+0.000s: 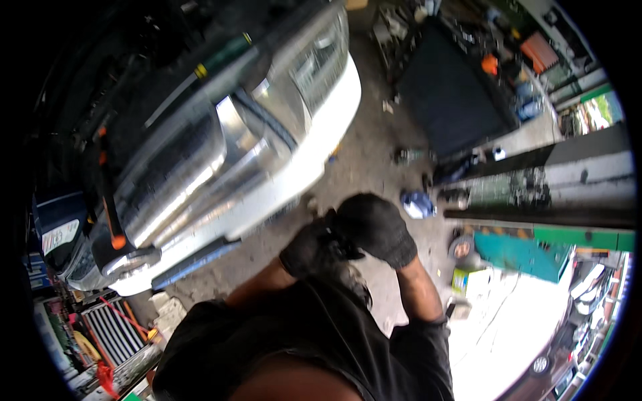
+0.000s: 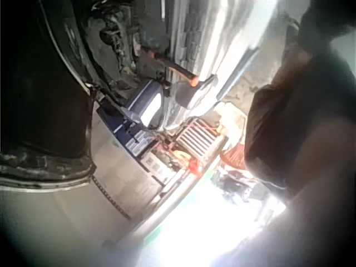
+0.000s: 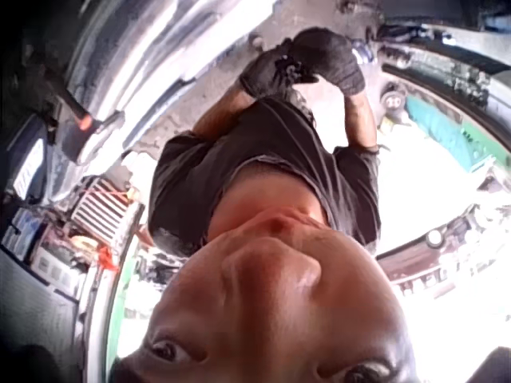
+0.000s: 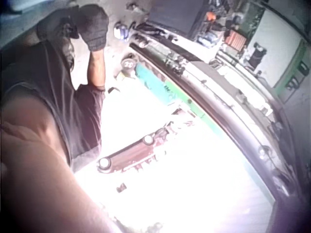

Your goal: The person removes and installs plastic clips on a car's front shroud using a screwdriver and a hammer, and wipes the headlight area with a cloth.

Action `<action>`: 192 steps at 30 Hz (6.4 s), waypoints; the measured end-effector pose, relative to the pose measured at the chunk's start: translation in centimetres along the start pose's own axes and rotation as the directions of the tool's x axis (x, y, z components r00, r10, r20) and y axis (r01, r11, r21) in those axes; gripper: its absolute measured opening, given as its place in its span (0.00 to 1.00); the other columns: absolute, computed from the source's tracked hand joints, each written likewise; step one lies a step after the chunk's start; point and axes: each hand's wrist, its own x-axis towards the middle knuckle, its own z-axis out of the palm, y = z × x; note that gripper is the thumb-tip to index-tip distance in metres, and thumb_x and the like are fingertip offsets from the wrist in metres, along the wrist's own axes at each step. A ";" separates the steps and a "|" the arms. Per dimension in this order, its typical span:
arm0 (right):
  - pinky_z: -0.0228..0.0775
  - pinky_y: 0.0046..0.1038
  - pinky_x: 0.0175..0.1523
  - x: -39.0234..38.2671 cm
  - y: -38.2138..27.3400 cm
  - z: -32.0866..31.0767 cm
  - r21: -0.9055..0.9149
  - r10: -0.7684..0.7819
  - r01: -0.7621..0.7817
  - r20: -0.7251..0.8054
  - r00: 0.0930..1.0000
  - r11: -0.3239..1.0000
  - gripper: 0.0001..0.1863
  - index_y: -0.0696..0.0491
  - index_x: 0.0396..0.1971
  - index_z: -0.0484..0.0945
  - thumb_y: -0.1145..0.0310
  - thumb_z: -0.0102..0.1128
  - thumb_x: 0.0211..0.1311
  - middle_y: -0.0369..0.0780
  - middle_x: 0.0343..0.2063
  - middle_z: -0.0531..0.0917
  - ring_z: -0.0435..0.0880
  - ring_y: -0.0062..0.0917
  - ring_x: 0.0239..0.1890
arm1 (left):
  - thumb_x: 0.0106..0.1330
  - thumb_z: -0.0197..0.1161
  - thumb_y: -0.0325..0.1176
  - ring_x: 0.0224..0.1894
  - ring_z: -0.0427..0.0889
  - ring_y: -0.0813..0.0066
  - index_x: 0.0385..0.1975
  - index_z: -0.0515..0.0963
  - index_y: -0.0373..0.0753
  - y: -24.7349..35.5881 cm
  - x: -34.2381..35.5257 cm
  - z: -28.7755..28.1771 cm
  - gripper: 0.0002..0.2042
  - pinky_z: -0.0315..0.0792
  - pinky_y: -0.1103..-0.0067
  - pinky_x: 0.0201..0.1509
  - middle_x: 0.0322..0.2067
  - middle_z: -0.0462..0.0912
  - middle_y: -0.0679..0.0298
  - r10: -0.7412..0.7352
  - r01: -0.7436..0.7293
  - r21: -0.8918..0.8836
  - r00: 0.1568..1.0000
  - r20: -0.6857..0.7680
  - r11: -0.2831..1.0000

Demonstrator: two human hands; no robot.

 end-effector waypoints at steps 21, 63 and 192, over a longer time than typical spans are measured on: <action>0.81 0.26 0.41 40.9 3.6 -16.1 0.083 -0.209 0.195 0.209 0.955 0.977 0.08 0.59 0.41 0.88 0.73 0.65 0.66 0.38 0.32 0.90 0.89 0.22 0.34 | 0.69 0.66 0.35 0.37 0.82 0.68 0.40 0.83 0.38 16.7 3.4 9.6 0.08 0.76 0.74 0.43 0.32 0.83 0.63 0.588 -0.362 0.929 0.767 0.256 0.069; 0.77 0.38 0.53 63.2 -1.8 -12.7 -0.272 -0.285 0.718 0.784 0.552 0.641 0.14 0.55 0.44 0.89 0.62 0.69 0.65 0.48 0.39 0.90 0.88 0.34 0.41 | 0.78 0.51 0.46 0.23 0.72 0.74 0.42 0.75 0.37 5.7 -0.4 4.7 0.16 0.62 0.84 0.21 0.26 0.74 0.63 0.836 -0.770 0.581 -0.119 -0.536 0.264; 0.79 0.41 0.55 57.8 8.0 -11.6 -0.464 -0.471 0.728 0.560 0.682 0.504 0.10 0.51 0.36 0.85 0.68 0.69 0.52 0.44 0.42 0.87 0.87 0.42 0.47 | 0.66 0.63 0.23 0.31 0.85 0.71 0.26 0.79 0.27 17.6 3.9 20.5 0.06 0.77 0.80 0.33 0.40 0.86 0.51 0.786 -0.507 0.748 0.617 -0.032 0.428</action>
